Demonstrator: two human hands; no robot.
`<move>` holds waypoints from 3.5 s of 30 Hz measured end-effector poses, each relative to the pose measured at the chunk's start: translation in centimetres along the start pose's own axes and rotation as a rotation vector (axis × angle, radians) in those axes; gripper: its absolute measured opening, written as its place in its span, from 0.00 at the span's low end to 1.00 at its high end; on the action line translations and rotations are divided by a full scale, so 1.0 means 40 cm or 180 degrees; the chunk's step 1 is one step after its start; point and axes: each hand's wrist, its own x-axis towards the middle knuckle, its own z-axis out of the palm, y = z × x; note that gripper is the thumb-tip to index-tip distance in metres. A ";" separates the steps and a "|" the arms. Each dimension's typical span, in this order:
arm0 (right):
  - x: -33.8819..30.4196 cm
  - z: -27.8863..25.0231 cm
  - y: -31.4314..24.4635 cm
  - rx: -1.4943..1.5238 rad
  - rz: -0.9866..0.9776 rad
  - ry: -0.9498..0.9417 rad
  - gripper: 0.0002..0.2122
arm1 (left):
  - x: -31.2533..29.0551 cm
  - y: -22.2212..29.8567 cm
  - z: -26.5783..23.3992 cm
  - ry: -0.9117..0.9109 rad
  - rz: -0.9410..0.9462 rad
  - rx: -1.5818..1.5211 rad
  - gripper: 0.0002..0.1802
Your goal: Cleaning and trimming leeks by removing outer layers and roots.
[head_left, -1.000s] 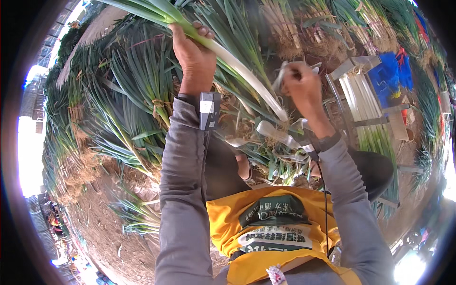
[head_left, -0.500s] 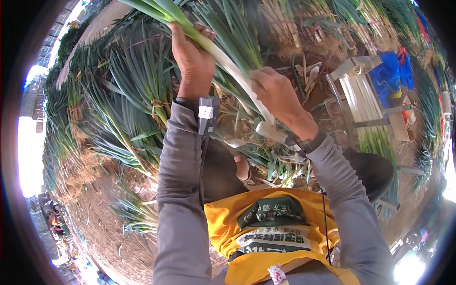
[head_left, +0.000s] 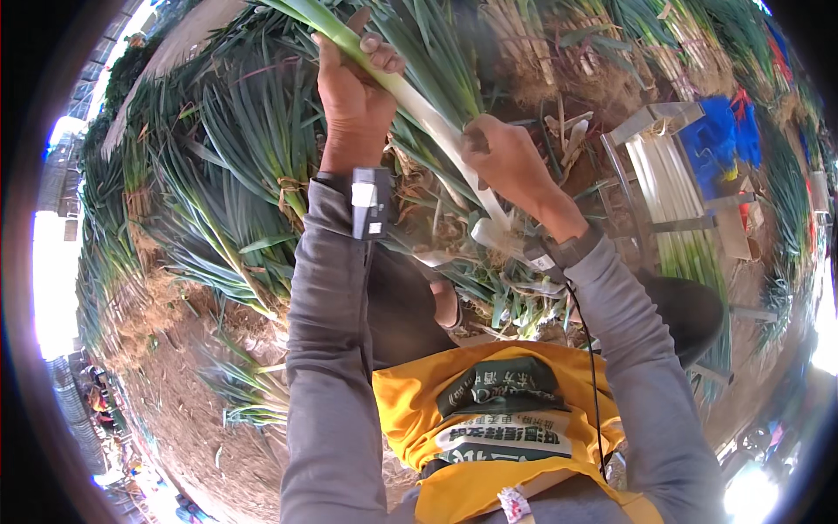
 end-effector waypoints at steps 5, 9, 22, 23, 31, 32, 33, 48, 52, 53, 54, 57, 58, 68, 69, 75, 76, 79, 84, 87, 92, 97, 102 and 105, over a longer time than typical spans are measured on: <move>-0.031 0.004 0.030 0.0544 -0.0353 0.0217 0.11 | 0.012 -0.039 0.022 -0.0087 -0.0138 -0.0130 0.38; -0.034 0.007 0.035 0.0329 -0.1034 0.0519 0.12 | 0.006 -0.048 0.018 -0.0064 -0.0145 -0.0194 0.41; -0.020 -0.015 0.079 0.1715 0.0991 -0.0253 0.14 | 0.017 -0.015 0.029 -0.0459 -0.0681 -0.0934 0.37; -0.029 -0.021 0.083 0.1712 0.0994 -0.0257 0.14 | 0.013 -0.017 0.035 -0.0455 -0.0679 -0.0937 0.37; -0.145 -0.073 0.107 0.1919 0.1112 -0.0632 0.14 | -0.012 0.072 -0.002 0.0093 0.0247 0.0209 0.37; -0.180 -0.083 0.154 0.1417 0.1316 -0.0756 0.13 | -0.017 0.081 -0.002 -0.0001 0.0190 0.0056 0.31; -0.228 -0.072 0.268 -0.0465 0.0312 -0.1238 0.11 | -0.007 0.100 -0.016 0.0004 0.0216 0.0063 0.31; -0.084 0.061 0.090 -0.0611 -0.1020 0.0582 0.09 | 0.060 0.079 -0.099 0.0069 0.0301 -0.0367 0.35; -0.067 0.070 0.086 -0.0294 -0.0766 0.0426 0.07 | 0.045 0.082 -0.100 0.0335 0.0406 -0.0470 0.32; -0.063 0.073 0.088 -0.0286 -0.0771 0.0436 0.07 | 0.043 0.082 -0.099 0.0325 0.0405 -0.0460 0.32; -0.061 0.075 0.089 -0.0231 -0.0736 0.0435 0.07 | 0.041 0.081 -0.097 0.0318 0.0447 -0.0533 0.28; -0.077 0.078 0.080 -0.0510 -0.0906 0.0381 0.06 | 0.028 0.087 -0.094 0.0590 0.0736 -0.0236 0.22; -0.089 0.069 0.077 -0.0881 -0.1087 0.0379 0.05 | 0.027 0.081 -0.082 0.0833 0.0934 0.0101 0.19; -0.170 -0.088 0.035 0.2072 0.0630 -0.0046 0.08 | 0.032 0.136 -0.149 0.0774 0.0977 -0.0296 0.19; -0.192 -0.114 0.070 0.2077 0.0634 -0.0046 0.08 | 0.034 0.139 -0.160 0.0777 0.0974 -0.0291 0.19; -0.228 -0.178 0.199 0.0184 0.0551 0.0455 0.17 | 0.044 0.106 -0.112 0.1259 0.1443 0.0531 0.15; -0.212 -0.127 0.169 -0.0407 0.0003 0.0057 0.18 | 0.045 0.125 -0.119 0.1250 0.1372 0.0509 0.13; -0.151 -0.017 0.107 -0.0602 -0.0781 0.0364 0.17 | 0.041 0.089 -0.096 0.1181 0.1411 0.0757 0.11; -0.083 0.037 0.111 -0.0746 -0.0853 0.0541 0.08 | 0.051 0.049 -0.058 0.1149 0.1436 0.0635 0.12; -0.066 0.048 0.111 -0.0647 -0.0598 0.0368 0.07 | 0.040 0.049 -0.057 0.1279 0.1503 0.0828 0.11; -0.051 0.063 0.102 -0.0894 -0.0704 0.0019 0.07 | 0.045 0.060 -0.083 0.1425 0.1477 0.1082 0.12; -0.100 0.074 0.088 -0.1103 -0.1158 -0.0232 0.11 | 0.039 0.063 -0.079 0.1443 0.1798 0.1304 0.24; -0.171 0.062 0.112 -0.0776 -0.1548 0.0074 0.16 | 0.026 0.070 -0.083 0.1568 0.1835 0.1090 0.31; -0.225 0.034 0.112 -0.0768 -0.1588 -0.0320 0.17 | 0.006 0.099 -0.105 0.1422 0.1888 0.1156 0.33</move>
